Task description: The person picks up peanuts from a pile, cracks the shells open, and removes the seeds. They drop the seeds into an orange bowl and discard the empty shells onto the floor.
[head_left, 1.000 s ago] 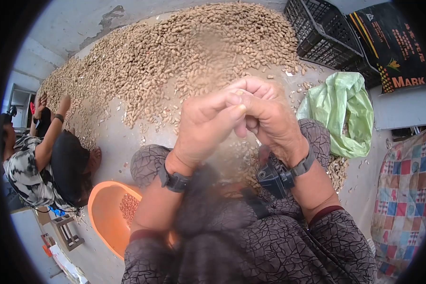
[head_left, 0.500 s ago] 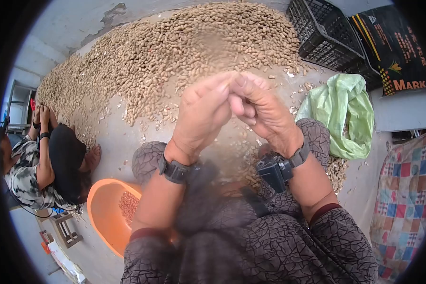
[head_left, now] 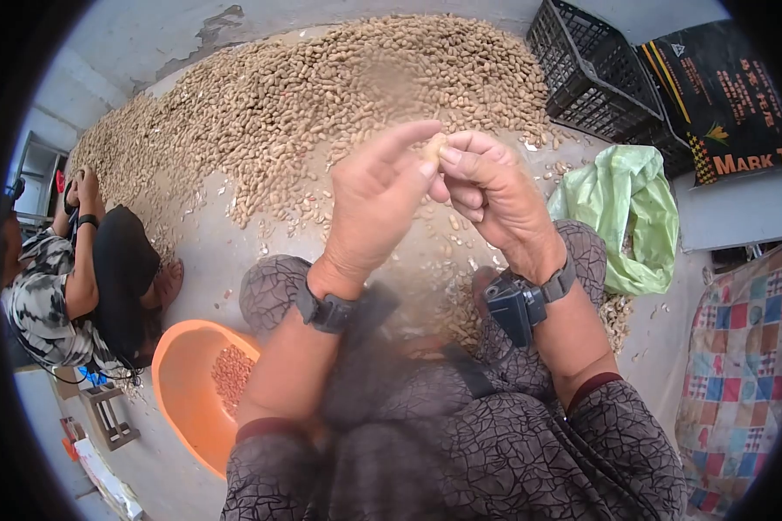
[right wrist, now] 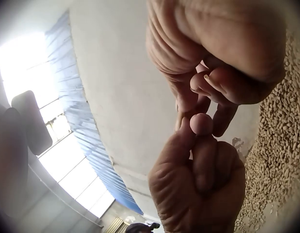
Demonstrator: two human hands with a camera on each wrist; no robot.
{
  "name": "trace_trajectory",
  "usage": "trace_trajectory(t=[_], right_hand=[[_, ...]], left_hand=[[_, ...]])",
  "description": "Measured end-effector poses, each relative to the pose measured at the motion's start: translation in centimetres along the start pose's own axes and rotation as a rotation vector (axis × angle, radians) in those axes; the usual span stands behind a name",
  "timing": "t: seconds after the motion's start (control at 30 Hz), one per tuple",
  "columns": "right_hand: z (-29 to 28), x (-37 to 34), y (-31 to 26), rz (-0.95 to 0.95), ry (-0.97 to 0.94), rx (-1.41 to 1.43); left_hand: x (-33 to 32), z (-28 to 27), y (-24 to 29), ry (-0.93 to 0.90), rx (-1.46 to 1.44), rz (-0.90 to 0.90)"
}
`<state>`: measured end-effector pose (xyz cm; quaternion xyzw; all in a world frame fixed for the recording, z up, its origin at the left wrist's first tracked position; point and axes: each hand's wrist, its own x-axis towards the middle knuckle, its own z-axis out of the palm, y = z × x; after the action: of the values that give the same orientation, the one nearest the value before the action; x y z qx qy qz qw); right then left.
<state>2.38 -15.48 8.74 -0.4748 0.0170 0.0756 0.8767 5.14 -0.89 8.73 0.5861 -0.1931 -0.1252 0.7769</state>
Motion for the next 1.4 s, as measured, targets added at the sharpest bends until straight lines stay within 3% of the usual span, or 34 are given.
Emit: trace_trajectory(t=[0.2,0.33,0.6,0.8,0.97,1.07,1.13,1.27,1.33,1.4], right_hand=[[-1.0,-0.4,-2.7,-0.113,0.047,-0.067],[-2.5,-1.7,-7.2,-0.252,0.043,-0.330],[-6.1,-6.4,-12.2,-0.327,0.334,-0.608],[-14.1,-6.8,-7.7,-0.113,0.540,-0.729],[-19.7,-6.3,-5.3,0.110,0.592,-0.741],[-19.1,-5.6,-11.7,0.005,0.574,-1.016],[-17.4,-5.8,-17.9,-0.046,0.585,-1.147],[-17.8,-7.4,-27.9,-0.255,0.612,-1.342],[-17.5,-8.3,-27.6,-0.273,0.607,-1.324],[-19.1,-7.7,-22.9,-0.401,0.624,-1.223]], left_hand=[[0.2,-2.0,0.1,-0.023,-0.072,-0.046],[-0.3,-1.9,0.7,0.026,-0.168,-0.029],[-1.8,-1.2,1.1,-0.027,0.006,0.115],[-2.3,-0.6,1.9,-0.034,0.020,0.111],[-1.8,-0.9,1.1,-0.017,0.040,0.098],[-1.4,-1.4,0.8,-0.010,-0.011,0.083],[-1.0,-1.6,0.5,0.115,-0.014,0.014],[-1.0,-3.2,-0.3,0.049,-0.142,-0.084],[-1.0,-2.4,0.0,0.069,-0.127,-0.079],[-1.2,-2.3,0.3,0.099,-0.107,-0.065]])
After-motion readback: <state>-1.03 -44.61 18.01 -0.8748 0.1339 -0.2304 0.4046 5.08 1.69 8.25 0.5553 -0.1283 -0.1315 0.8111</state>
